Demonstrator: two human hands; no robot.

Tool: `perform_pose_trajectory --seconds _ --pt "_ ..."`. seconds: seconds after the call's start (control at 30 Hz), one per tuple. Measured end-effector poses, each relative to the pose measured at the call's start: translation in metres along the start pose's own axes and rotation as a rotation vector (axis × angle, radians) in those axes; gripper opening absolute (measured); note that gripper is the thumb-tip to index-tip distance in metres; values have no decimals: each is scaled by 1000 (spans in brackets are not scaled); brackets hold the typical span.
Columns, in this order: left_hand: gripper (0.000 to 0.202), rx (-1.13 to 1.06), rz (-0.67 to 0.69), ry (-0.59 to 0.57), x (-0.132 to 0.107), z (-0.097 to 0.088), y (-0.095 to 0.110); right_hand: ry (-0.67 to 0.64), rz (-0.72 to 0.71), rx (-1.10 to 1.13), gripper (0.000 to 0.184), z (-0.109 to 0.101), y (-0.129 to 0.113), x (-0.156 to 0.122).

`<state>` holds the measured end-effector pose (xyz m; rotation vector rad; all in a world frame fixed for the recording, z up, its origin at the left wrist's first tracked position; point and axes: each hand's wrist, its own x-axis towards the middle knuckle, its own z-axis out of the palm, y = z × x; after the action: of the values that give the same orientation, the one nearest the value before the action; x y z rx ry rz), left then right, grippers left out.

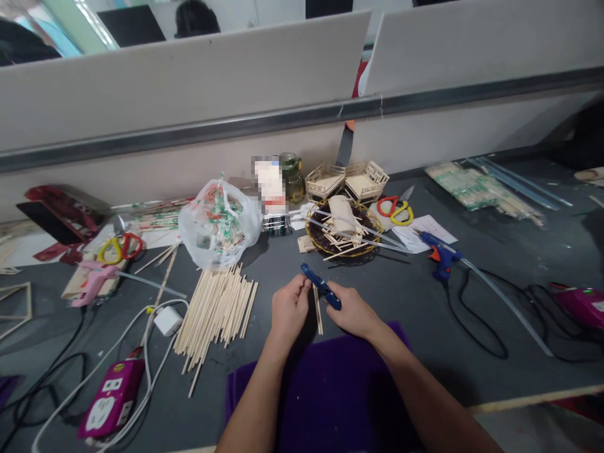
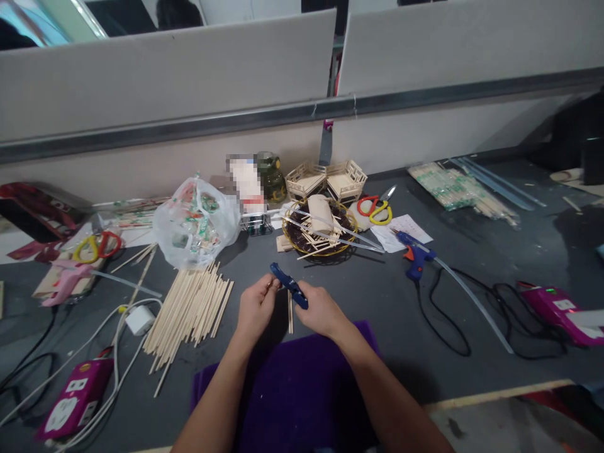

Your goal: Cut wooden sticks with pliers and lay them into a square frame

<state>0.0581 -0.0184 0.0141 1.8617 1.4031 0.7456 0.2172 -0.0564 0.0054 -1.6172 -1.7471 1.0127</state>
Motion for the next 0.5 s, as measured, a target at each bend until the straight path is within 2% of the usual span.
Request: perform_pose_trajectory --seconds 0.1,0.2,0.3,0.4,0.5 --pt "25 -126 -40 -4 4 -3 -8 2 10 78 12 -5 -1 -1" --pt "25 -457 -137 30 8 -4 -13 70 -17 321 11 -13 0 -2" --pt "28 -751 -185 101 11 -3 -11 212 -16 676 18 -16 2 -3" --pt "29 -828 -189 168 13 -1 -6 392 -12 996 23 -14 5 -3" --pt "32 -914 -236 146 14 0 -5 521 15 1132 25 -13 7 -2"
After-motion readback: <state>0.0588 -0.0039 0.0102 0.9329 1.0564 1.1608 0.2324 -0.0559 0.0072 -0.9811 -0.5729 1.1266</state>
